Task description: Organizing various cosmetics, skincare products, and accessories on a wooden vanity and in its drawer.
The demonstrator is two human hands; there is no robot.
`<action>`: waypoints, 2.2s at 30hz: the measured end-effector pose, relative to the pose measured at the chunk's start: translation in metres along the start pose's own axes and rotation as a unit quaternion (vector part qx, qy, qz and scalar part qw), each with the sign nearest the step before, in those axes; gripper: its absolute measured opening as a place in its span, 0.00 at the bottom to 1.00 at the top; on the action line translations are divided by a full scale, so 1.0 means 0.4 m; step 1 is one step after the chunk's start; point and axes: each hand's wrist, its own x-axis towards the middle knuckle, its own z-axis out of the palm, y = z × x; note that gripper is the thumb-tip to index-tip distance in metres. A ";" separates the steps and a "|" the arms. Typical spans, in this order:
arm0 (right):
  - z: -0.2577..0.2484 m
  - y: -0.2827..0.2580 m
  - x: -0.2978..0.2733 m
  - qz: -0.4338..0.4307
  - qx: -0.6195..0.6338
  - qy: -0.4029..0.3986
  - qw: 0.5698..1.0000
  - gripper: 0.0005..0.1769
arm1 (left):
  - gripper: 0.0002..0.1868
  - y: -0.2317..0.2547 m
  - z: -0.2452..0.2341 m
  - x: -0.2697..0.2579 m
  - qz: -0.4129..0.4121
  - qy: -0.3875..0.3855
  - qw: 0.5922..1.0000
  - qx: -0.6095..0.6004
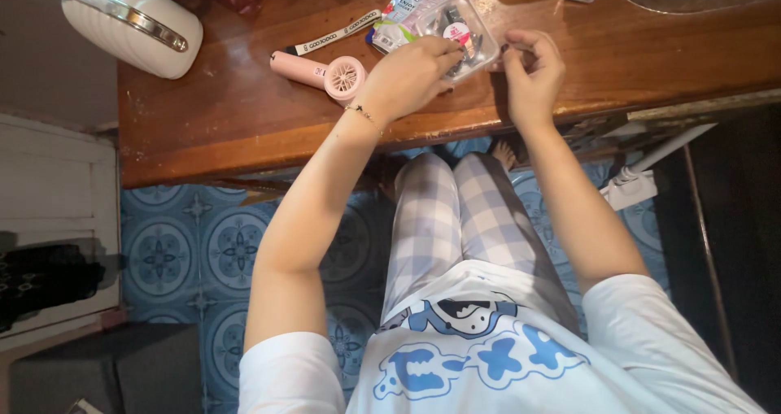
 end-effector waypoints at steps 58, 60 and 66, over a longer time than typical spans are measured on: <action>0.015 -0.023 -0.028 -0.033 0.009 0.068 0.997 0.06 | 0.08 -0.034 -0.029 0.090 0.037 -0.097 0.988 0.115; 0.030 -0.075 -0.042 -0.144 -0.104 0.035 0.983 0.07 | 0.09 -0.041 -0.048 0.098 0.033 -0.086 0.993 0.078; 0.064 -0.158 -0.065 -0.398 -0.376 -0.099 0.831 0.15 | 0.12 -0.079 -0.059 0.121 0.012 -0.074 0.997 -0.034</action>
